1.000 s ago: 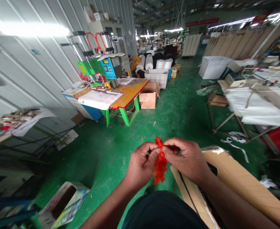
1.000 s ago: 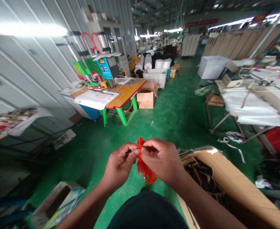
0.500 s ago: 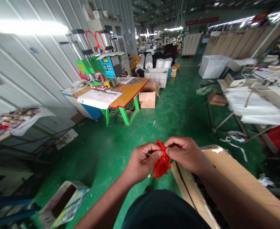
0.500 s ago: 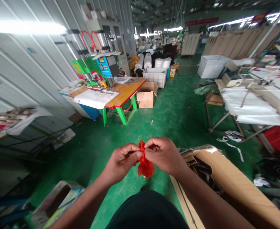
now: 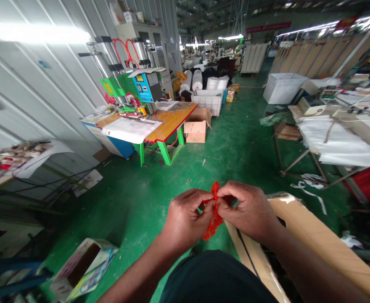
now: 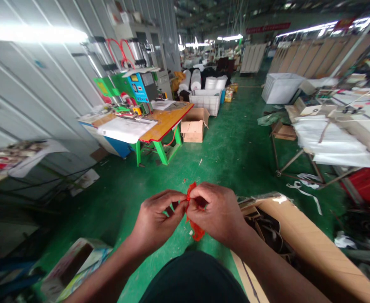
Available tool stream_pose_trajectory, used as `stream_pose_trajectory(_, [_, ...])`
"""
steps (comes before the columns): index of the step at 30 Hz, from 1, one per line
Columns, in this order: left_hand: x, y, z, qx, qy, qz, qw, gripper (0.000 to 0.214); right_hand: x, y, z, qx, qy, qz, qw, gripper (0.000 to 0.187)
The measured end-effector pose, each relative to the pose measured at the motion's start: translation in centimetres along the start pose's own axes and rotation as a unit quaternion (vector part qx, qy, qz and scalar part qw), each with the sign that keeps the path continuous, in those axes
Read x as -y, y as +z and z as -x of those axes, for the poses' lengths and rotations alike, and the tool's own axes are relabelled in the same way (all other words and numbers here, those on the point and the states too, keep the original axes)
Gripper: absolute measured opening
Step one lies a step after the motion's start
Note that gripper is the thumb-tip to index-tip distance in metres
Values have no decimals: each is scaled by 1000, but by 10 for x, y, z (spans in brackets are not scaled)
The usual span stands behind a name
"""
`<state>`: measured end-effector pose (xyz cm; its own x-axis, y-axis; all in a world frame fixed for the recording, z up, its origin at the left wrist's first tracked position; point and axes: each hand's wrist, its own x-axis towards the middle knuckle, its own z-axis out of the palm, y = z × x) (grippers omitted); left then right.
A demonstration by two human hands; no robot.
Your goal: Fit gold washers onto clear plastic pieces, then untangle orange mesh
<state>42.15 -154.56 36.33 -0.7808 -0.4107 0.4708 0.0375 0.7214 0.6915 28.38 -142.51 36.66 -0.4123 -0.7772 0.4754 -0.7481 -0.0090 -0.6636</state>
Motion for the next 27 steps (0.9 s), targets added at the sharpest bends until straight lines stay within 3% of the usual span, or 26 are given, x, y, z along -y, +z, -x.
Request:
stream_pose_trajectory(3, [1,0,-3,15,-22,47,999,12,-4,1,0,29,50,-59,997,11])
stream_pose_trajectory(6, [6,1,-6,42,-50,106,992,12,-10,2,0,68,143,-159,974,12])
stream_pose_trajectory(9, [12,1,-7,41,-49,114,991,10,-13,2,-1,79,190,-192,960,14])
stream_pose_trajectory(15, [10,-5,-12,35,76,24,996,19,-7,0,-5,41,141,-104,984,13])
stream_pose_trajectory(20, [2,-13,-24,93,103,-105,985,16,-7,0,-4,24,90,-16,996,13])
stream_pose_trajectory(27, [-4,-17,-39,138,163,-250,944,13,-10,-1,-6,13,76,13,997,11])
